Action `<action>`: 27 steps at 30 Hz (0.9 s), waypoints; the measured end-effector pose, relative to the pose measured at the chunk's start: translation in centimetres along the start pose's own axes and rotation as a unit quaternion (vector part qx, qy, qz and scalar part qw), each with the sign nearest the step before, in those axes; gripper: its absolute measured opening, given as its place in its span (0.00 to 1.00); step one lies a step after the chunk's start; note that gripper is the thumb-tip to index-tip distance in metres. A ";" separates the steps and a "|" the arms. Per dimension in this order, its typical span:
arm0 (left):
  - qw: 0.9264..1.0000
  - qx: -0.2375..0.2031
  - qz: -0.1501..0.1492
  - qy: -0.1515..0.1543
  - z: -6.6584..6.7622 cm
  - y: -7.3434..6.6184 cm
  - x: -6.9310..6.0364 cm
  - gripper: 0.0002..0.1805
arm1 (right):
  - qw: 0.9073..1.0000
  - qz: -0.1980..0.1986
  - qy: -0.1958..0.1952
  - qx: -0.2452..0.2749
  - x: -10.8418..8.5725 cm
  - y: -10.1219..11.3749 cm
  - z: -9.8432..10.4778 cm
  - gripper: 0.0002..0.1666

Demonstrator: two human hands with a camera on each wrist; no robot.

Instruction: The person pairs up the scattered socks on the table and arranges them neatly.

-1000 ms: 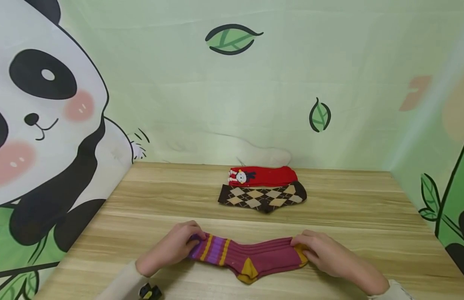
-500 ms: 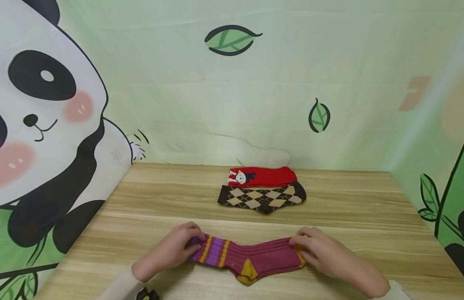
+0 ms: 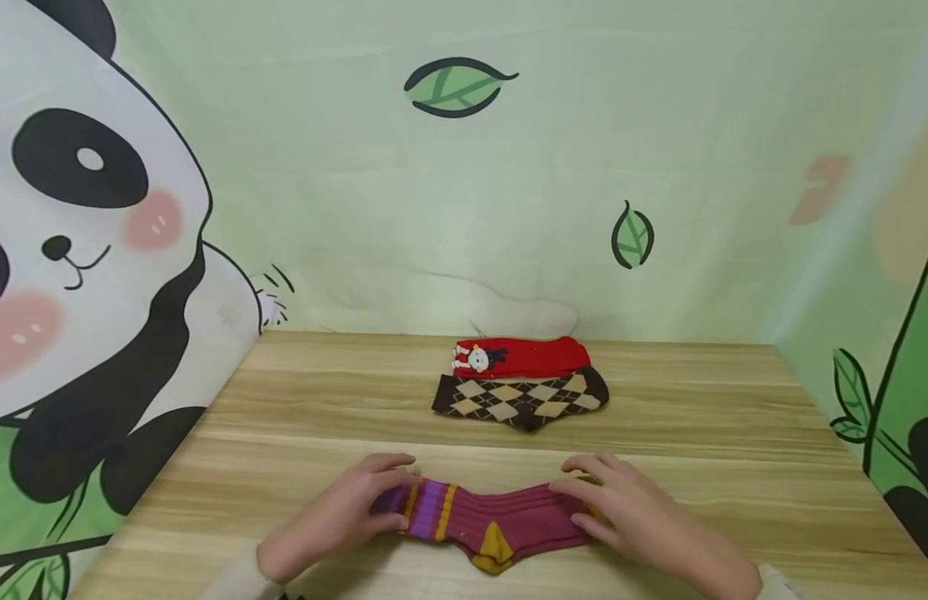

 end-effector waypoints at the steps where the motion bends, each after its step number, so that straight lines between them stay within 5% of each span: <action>1: 1.000 -0.001 -0.006 0.004 0.0 -0.2 0.0 0.28 | 1.000 0.010 -0.002 -0.001 0.1 0.1 -0.1 0.28; 8: 0.998 -0.002 -0.047 0.036 -0.4 -1.5 0.4 0.26 | 0.999 0.041 -0.008 0.005 0.3 1.0 -0.6 0.24; 16: 0.997 -0.010 -0.017 0.073 -1.1 -1.6 0.7 0.23 | 0.995 0.025 0.050 0.077 -0.3 1.4 -1.3 0.21; 20: 0.997 -0.006 -0.020 0.073 -1.4 -1.5 0.7 0.21 | 0.995 0.036 0.053 0.077 -0.7 1.3 -1.9 0.21; 27: 0.998 0.010 -0.035 0.052 -1.6 -1.3 0.8 0.19 | 0.994 0.001 0.079 0.073 -1.0 1.1 -2.0 0.22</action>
Point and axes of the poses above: each hand's wrist, its own x-axis towards the middle knuckle, its own z-axis out of the back of the hand, y = z × x, the point moved 3 cm from there along x, towards the middle knuckle, and after that the axes turned 7 degrees about -y, right-handed, at the moved point
